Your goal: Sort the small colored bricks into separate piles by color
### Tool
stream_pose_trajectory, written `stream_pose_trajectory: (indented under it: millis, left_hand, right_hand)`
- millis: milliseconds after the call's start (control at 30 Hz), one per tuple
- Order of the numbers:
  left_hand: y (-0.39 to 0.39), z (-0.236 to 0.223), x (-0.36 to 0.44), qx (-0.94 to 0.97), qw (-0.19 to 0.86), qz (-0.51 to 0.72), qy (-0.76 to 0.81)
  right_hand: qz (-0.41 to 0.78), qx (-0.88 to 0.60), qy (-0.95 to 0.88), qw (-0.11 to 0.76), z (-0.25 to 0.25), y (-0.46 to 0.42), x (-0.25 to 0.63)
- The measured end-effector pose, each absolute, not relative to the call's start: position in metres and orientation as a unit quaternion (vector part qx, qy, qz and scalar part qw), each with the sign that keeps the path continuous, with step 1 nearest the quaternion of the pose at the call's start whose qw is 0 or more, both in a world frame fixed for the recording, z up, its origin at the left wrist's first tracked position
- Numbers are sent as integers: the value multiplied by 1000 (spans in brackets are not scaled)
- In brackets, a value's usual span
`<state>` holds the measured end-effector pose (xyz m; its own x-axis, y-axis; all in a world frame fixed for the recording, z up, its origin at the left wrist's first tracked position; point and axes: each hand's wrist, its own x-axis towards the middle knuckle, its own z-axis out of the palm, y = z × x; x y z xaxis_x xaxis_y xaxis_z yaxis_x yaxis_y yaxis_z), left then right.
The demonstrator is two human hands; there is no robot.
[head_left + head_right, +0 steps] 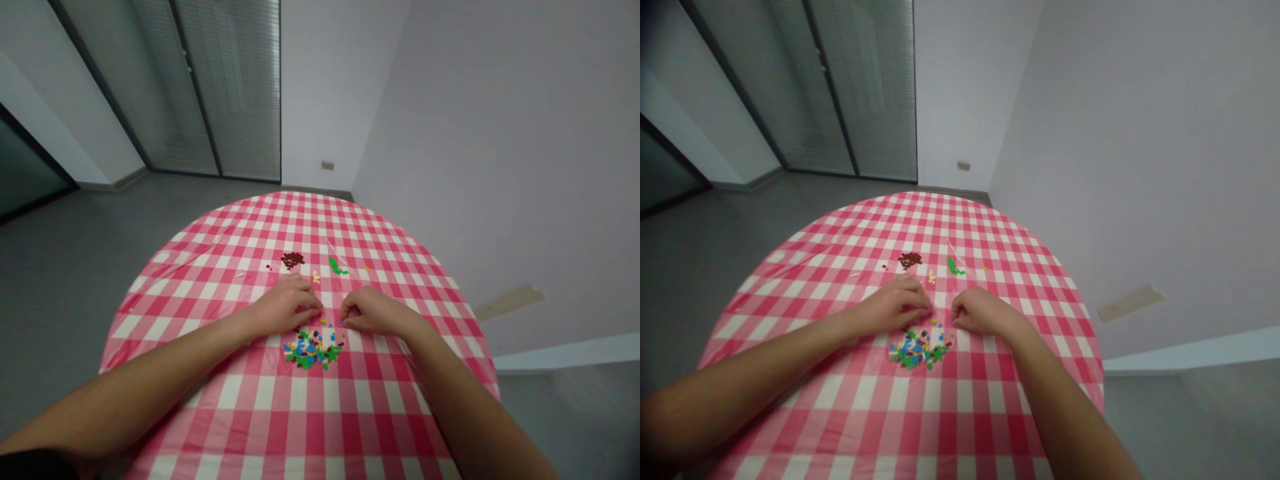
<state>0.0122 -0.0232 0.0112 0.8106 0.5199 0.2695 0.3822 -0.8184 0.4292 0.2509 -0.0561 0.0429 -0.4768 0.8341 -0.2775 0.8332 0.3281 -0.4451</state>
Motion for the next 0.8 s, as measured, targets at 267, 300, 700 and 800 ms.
stream_pose_trajectory:
  millis: [267, 300, 700, 800]
  left_hand:
    - [-38, 11, 22, 965, 135, 122, 189]
    - [-37, 11, 22, 966, 133, 116, 190]
    - [-39, 13, 20, 967, 128, 127, 180]
    - [-39, 14, 21, 969, 130, 124, 171]
  right_hand:
    - [240, -507, -828, 14, 40, -54, 247]
    - [239, -506, -828, 17, 40, -54, 247]
    - [205, -474, -855, 38, 30, -51, 248]
    - [196, -471, -859, 40, 28, -51, 246]
